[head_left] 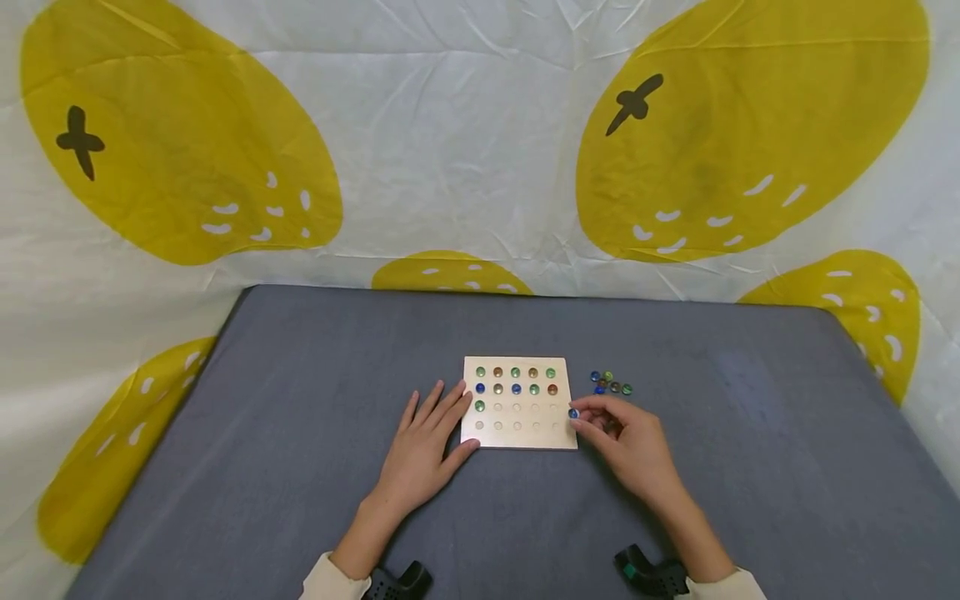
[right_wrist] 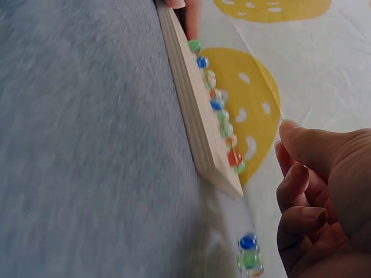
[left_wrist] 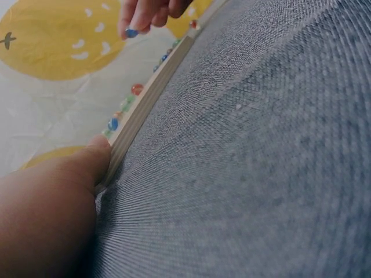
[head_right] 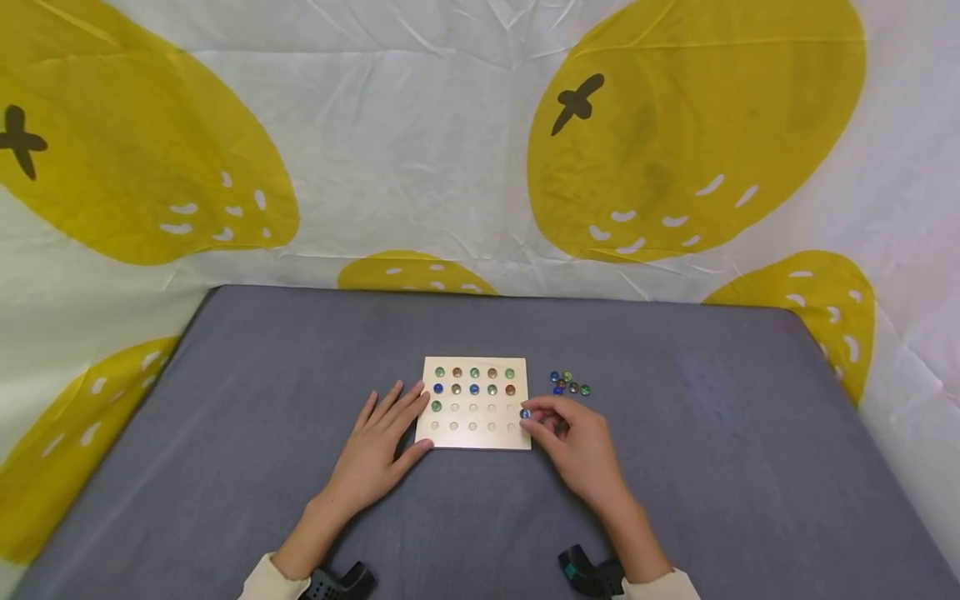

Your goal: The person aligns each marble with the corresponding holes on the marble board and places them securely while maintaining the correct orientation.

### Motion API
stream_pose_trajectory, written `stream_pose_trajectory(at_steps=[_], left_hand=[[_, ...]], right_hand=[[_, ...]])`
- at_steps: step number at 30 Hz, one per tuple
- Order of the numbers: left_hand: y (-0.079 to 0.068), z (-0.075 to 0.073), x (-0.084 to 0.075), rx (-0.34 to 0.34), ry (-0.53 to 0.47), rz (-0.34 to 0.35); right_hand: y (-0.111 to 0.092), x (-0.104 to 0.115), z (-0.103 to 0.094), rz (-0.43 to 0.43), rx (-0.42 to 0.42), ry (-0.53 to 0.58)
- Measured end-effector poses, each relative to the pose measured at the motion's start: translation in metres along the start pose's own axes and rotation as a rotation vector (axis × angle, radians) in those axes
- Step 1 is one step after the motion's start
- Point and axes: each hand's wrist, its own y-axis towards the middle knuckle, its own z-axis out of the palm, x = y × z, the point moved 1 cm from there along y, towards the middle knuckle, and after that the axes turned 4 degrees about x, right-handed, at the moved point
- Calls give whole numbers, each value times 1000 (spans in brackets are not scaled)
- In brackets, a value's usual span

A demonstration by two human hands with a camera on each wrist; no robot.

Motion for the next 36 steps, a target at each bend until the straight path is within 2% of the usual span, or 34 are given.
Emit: stream_pose_trajectory(at_steps=[15,22,36], left_hand=[[1,1,0,5,8,-4],[0,0,0,12,10,-9],[1,2,2,-11,16,16]], right_hand=[[16,16,31,-67,45,73],[23,20,45,-50,78,118],[31,26,71,-77,74,95]])
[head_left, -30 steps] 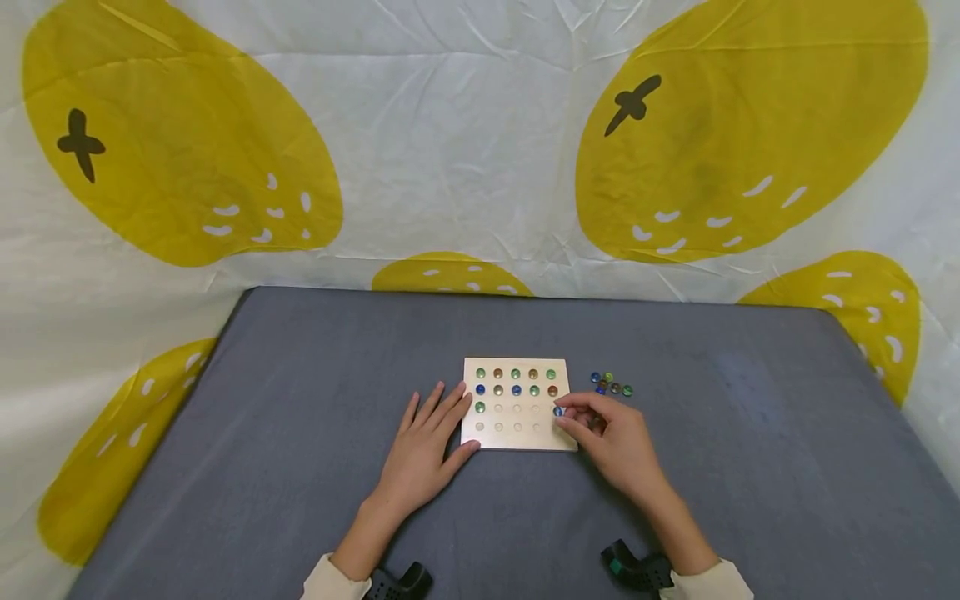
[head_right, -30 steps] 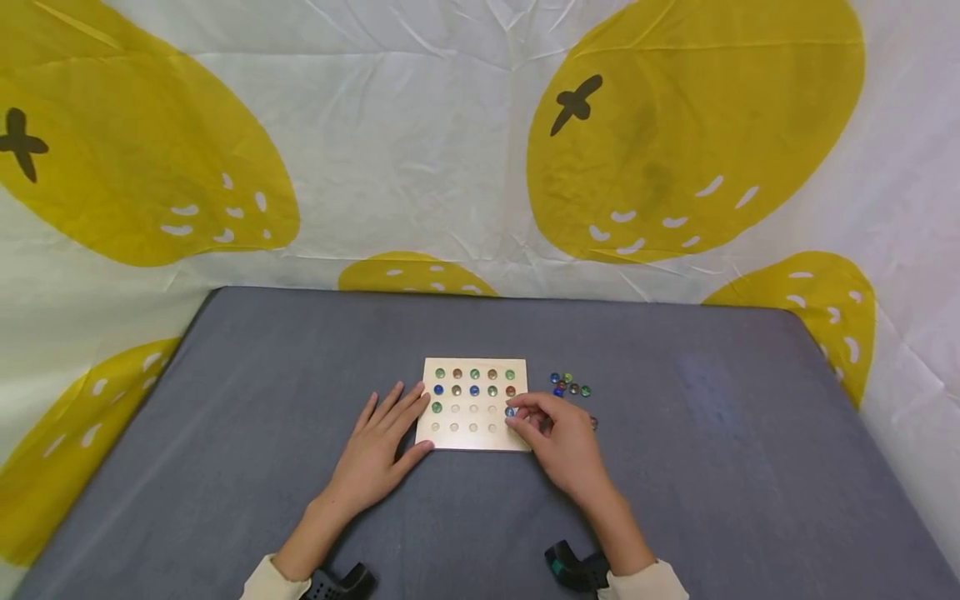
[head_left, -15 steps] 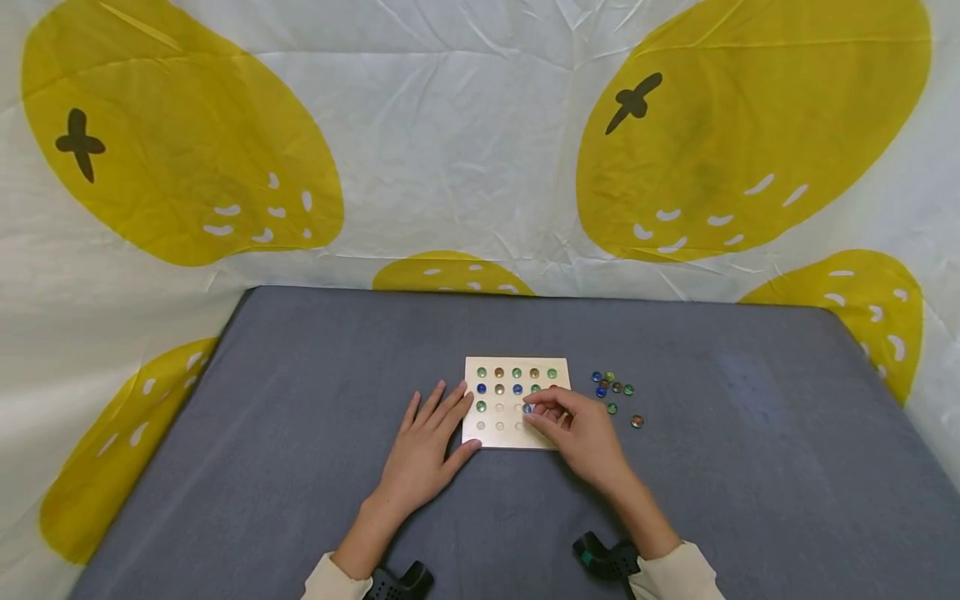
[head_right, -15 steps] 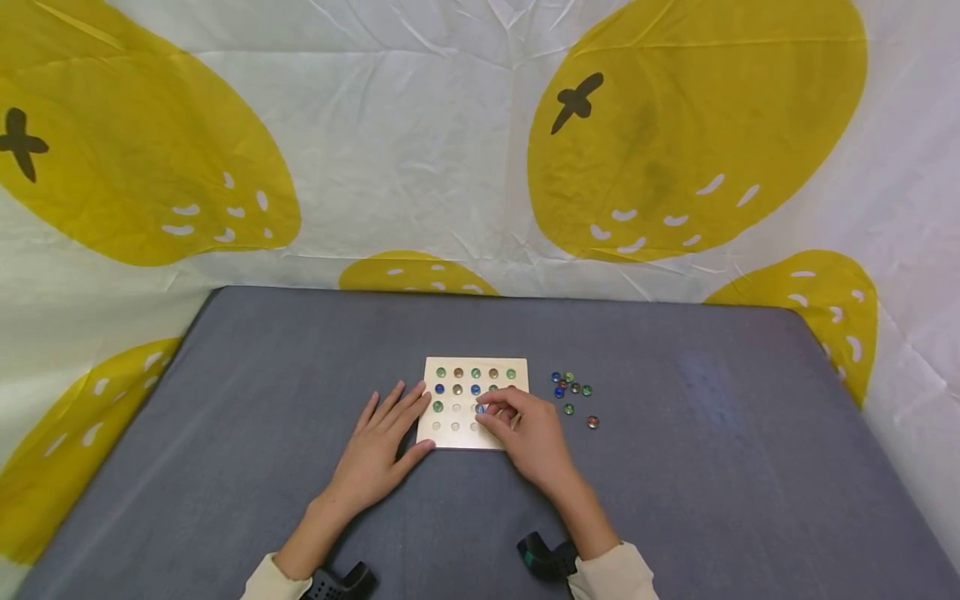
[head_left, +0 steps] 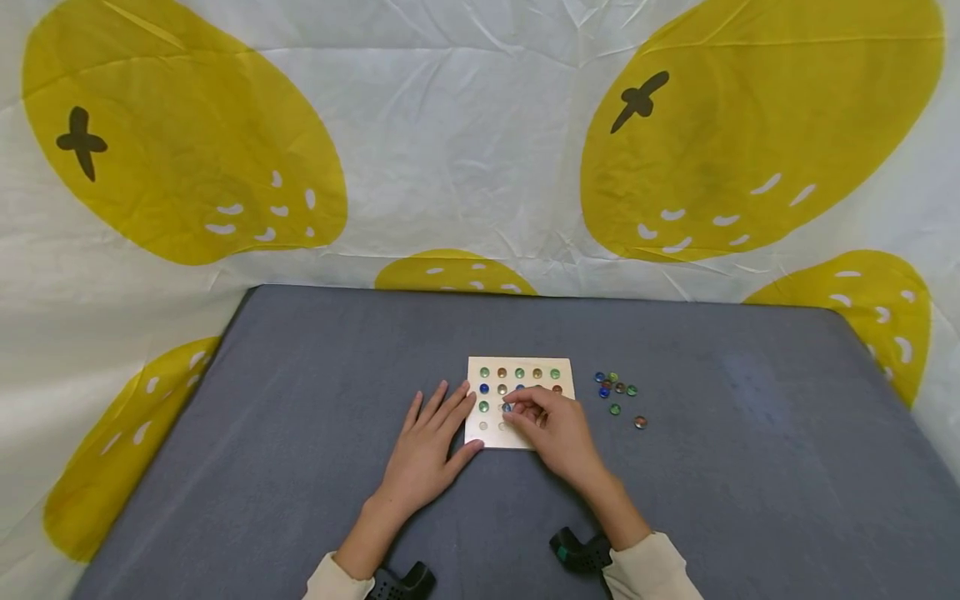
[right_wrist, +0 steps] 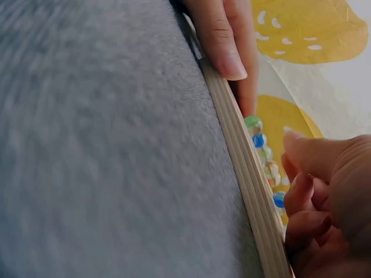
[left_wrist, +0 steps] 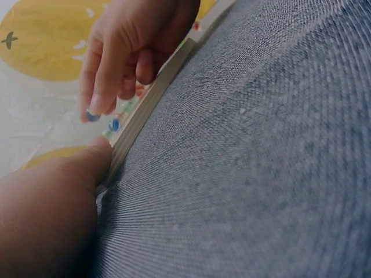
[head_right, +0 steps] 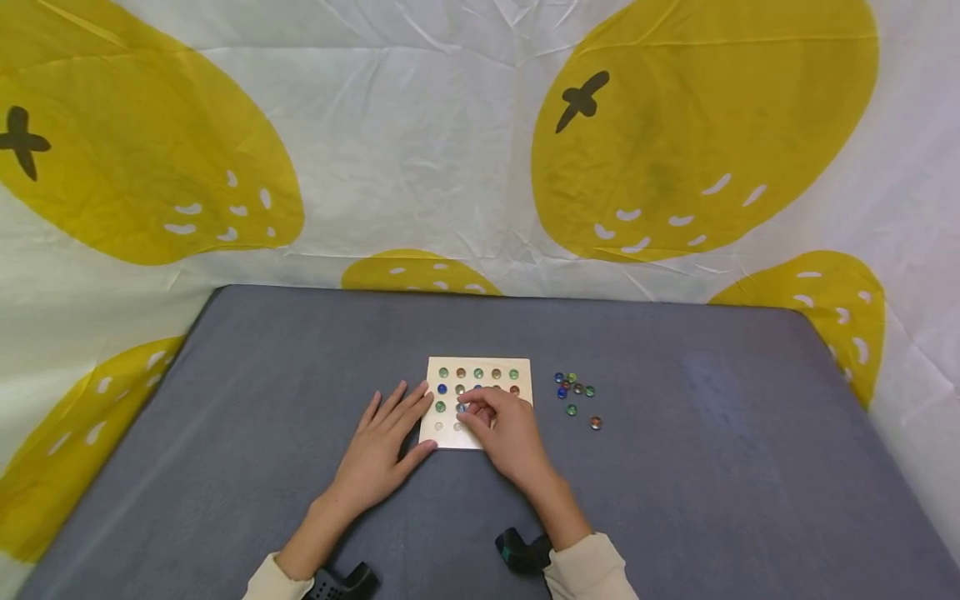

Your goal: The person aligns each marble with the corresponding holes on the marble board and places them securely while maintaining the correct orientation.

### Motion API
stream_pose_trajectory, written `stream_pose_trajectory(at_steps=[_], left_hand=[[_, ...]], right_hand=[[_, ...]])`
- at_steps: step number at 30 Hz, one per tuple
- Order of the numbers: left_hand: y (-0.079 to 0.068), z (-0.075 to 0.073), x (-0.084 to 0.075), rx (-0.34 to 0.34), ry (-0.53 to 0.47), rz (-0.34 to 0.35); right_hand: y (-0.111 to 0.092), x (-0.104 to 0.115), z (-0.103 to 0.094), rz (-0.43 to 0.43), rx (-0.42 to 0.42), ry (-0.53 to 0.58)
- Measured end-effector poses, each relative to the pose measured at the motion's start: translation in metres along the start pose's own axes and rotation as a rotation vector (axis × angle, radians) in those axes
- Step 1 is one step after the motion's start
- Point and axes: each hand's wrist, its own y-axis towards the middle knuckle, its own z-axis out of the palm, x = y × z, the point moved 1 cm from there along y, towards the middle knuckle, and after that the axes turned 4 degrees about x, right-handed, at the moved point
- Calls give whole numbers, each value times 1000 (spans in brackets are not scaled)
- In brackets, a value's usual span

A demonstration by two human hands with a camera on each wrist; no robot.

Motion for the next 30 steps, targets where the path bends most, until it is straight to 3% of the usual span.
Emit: stream_pose_trajectory(at_steps=[10,30], left_hand=[[1,-3,-3,5,-11,-1],[0,-3,-2,8,-17,-8]], right_hand=[[-1,-6,8,-57,-17,-98],[2,-2,12,-26,-51,-163]])
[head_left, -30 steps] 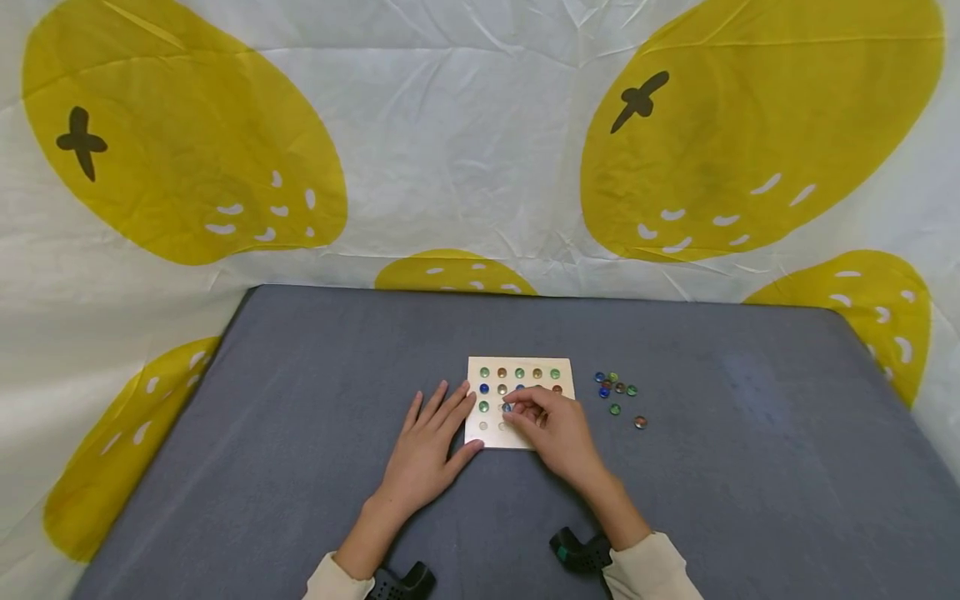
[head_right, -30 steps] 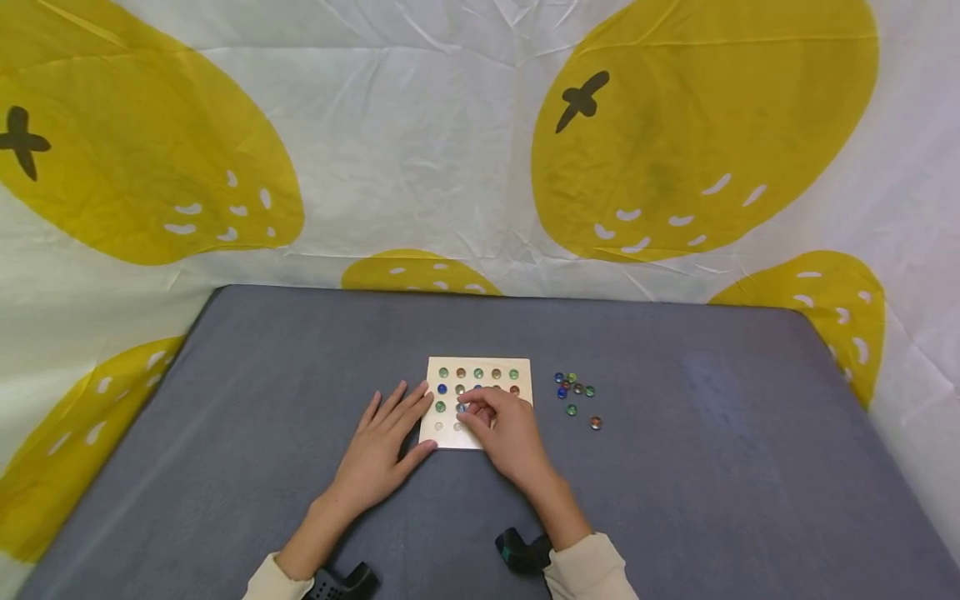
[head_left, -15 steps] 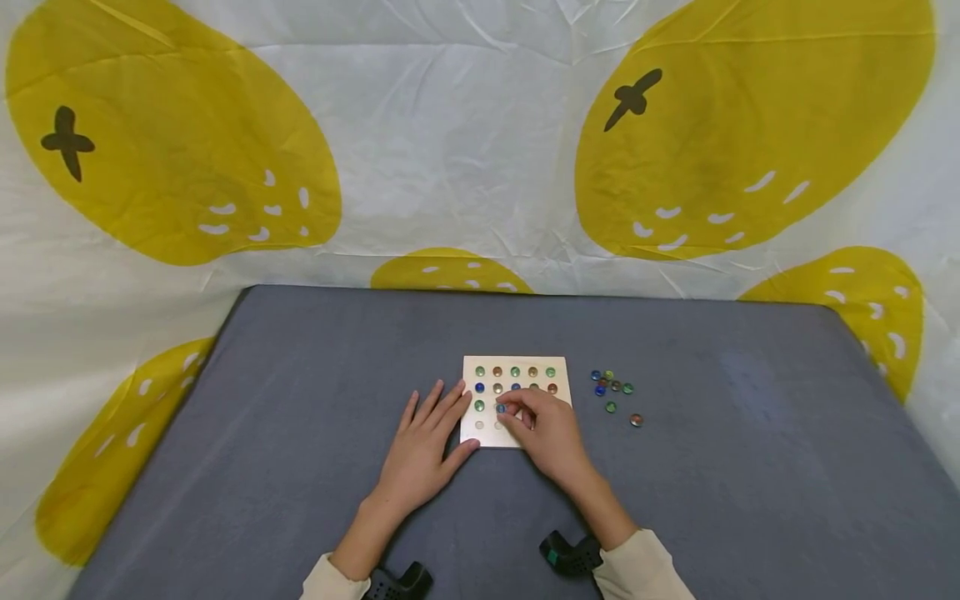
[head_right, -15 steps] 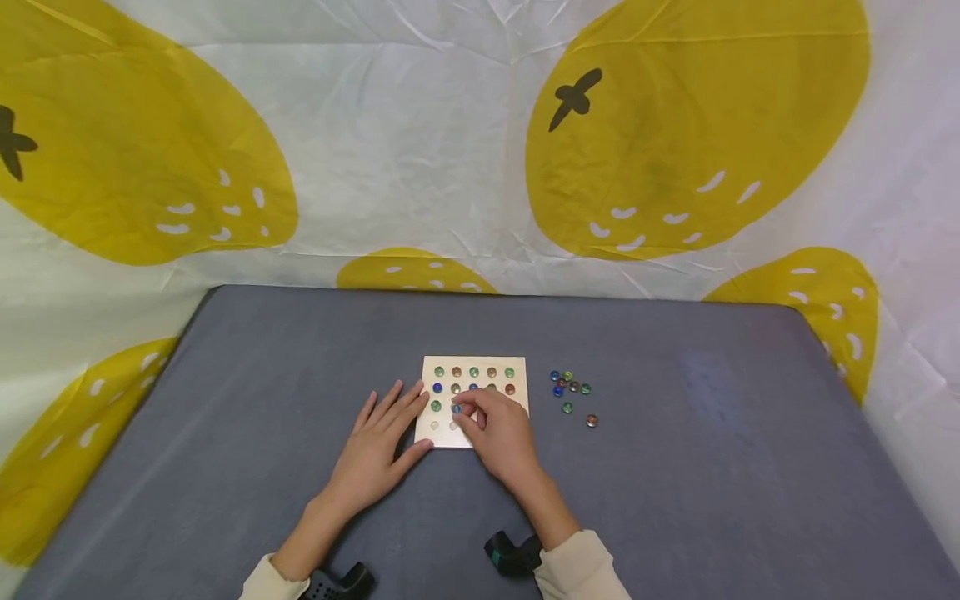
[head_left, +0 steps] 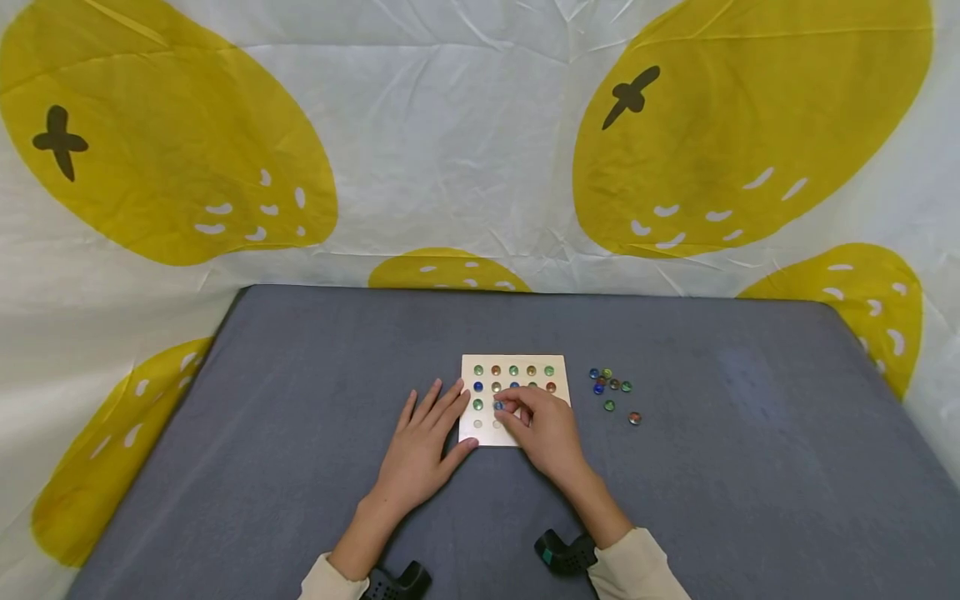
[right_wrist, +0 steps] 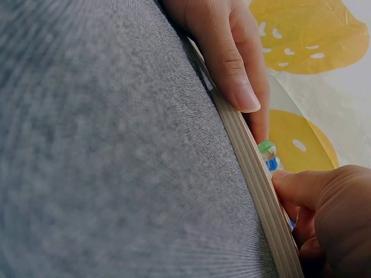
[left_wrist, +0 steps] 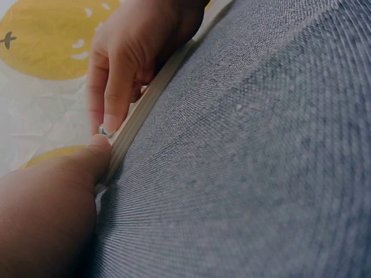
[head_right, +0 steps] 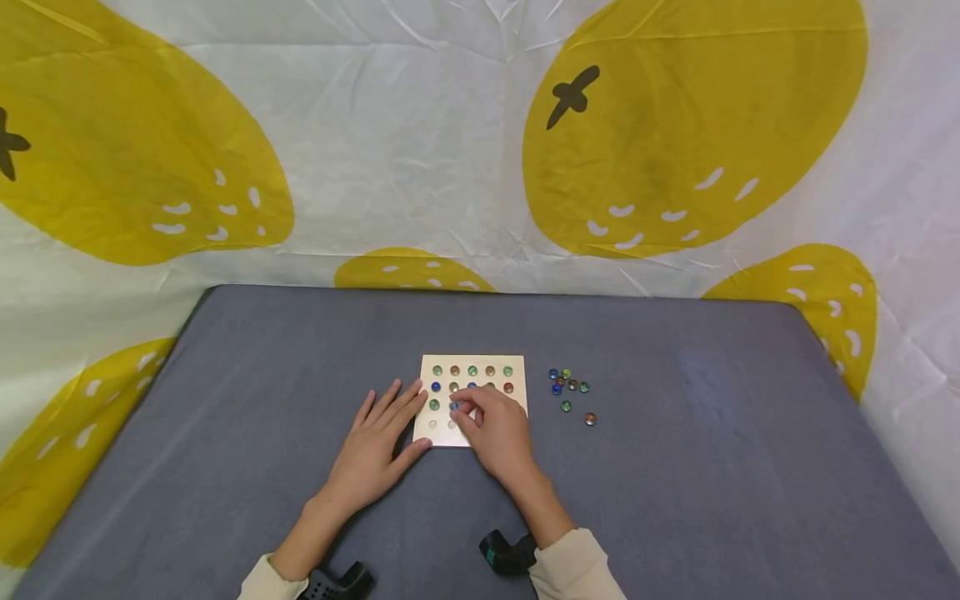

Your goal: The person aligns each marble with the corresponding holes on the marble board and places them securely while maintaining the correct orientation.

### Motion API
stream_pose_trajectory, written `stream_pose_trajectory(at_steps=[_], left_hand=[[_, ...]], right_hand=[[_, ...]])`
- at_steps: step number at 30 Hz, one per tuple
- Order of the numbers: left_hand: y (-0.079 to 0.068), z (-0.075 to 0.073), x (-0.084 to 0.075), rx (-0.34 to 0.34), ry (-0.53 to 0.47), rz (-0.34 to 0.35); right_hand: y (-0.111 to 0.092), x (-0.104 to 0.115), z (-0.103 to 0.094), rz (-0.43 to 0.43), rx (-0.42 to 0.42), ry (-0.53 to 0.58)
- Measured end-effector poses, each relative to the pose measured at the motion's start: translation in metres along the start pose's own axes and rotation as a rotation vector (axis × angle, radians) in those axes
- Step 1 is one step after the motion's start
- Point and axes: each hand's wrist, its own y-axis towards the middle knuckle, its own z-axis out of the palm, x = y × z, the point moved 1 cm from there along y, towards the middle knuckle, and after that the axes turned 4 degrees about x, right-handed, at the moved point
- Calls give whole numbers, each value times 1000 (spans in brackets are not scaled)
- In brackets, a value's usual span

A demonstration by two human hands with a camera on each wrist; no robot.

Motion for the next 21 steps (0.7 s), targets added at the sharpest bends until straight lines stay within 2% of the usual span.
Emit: stream_pose_trajectory(at_steps=[21], left_hand=[[0,2,1,-8,8,6]], right_hand=[[1,-2,1,-9,-12,6]])
